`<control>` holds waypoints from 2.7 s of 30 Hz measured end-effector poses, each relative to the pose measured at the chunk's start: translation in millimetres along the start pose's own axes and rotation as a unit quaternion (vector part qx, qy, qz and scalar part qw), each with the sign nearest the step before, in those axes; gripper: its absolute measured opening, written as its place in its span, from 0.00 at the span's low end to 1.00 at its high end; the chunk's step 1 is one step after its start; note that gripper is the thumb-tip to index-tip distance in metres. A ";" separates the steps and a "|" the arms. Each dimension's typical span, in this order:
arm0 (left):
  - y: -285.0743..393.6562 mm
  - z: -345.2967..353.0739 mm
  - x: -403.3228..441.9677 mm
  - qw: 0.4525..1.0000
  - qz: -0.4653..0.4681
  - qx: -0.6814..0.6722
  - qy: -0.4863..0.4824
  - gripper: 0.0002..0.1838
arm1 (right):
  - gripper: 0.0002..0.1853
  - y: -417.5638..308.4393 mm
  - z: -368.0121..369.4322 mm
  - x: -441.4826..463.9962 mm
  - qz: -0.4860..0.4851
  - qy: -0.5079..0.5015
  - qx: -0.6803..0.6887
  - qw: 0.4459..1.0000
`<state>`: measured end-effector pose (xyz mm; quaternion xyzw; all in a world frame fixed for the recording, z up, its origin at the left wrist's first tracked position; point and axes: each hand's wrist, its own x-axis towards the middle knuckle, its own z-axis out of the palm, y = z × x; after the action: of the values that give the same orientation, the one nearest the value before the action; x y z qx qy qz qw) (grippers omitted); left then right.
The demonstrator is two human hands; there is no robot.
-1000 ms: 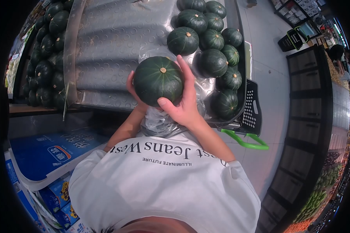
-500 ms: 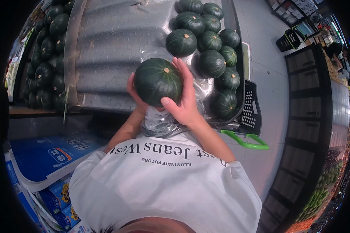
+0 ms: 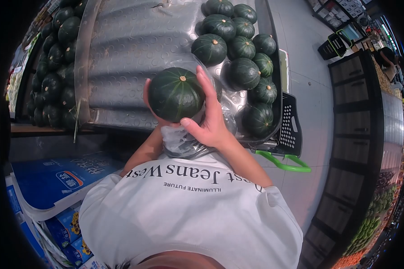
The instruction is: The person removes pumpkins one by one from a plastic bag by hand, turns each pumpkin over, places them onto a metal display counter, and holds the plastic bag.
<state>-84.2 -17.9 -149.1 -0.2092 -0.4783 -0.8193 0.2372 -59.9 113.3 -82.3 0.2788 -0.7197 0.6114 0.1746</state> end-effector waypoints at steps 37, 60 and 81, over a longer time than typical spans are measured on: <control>2.1 -26.5 -5.2 0.980 -0.169 -0.094 -0.038 0.62 | 0.66 -13.4 5.6 5.4 0.034 -0.075 -0.092 0.992; 1.6 -25.8 -2.3 0.934 -0.202 -0.278 -0.093 0.53 | 0.67 -7.8 4.9 0.2 0.071 -0.031 -0.026 0.997; 5.7 -28.4 4.1 0.978 -0.186 0.030 -0.084 0.49 | 0.61 -4.8 4.1 0.7 0.032 0.033 0.039 0.998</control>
<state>-87.4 -46.2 -155.8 -0.1777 -0.5511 -0.8140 0.0454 -57.1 108.6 -78.9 0.2414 -0.6977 0.6534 0.1676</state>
